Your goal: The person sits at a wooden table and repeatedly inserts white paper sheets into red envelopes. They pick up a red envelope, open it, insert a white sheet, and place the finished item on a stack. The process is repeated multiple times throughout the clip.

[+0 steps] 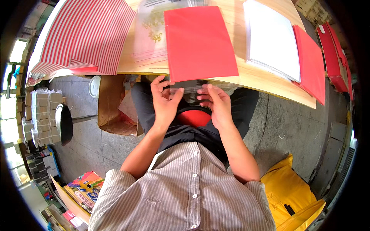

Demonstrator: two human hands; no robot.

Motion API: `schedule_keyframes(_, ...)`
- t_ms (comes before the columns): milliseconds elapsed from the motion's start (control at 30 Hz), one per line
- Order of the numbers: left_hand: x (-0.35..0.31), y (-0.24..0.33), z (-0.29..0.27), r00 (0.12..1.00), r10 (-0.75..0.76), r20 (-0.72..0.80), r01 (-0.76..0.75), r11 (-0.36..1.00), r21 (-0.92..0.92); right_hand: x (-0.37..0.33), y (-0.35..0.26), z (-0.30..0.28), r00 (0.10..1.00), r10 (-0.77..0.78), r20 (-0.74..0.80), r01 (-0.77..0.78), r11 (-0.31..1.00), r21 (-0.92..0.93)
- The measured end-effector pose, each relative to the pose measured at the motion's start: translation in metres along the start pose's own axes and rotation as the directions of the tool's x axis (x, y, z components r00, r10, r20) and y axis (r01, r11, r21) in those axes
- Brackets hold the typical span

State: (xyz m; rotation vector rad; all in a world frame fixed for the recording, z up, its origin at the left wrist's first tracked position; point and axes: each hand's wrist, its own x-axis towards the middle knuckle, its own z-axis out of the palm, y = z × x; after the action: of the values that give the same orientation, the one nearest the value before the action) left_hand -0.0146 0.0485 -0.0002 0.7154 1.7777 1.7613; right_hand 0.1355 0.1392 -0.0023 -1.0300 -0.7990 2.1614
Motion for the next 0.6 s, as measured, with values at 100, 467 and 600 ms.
schedule_keyframes(100, 0.005, -0.001, -0.013, 0.996, -0.086, -0.008, 0.084, 0.986, -0.146, 0.003, 0.003, -0.012, 0.997, -0.049, -0.064, 0.051, 0.998, 0.030)
schedule_keyframes(467, 0.022, -0.005, -0.036, 0.991, 0.059, -0.123, -0.064, 0.997, -0.039, -0.002, -0.018, -0.067, 0.981, -0.163, -0.108, 0.176, 0.977, 0.121)
schedule_keyframes(600, 0.013, 0.024, -0.020, 0.815, 0.565, 0.129, -0.530, 0.637, 0.560, 0.002, -0.023, -0.069, 0.977, -0.205, -0.065, 0.207, 0.978, 0.018)
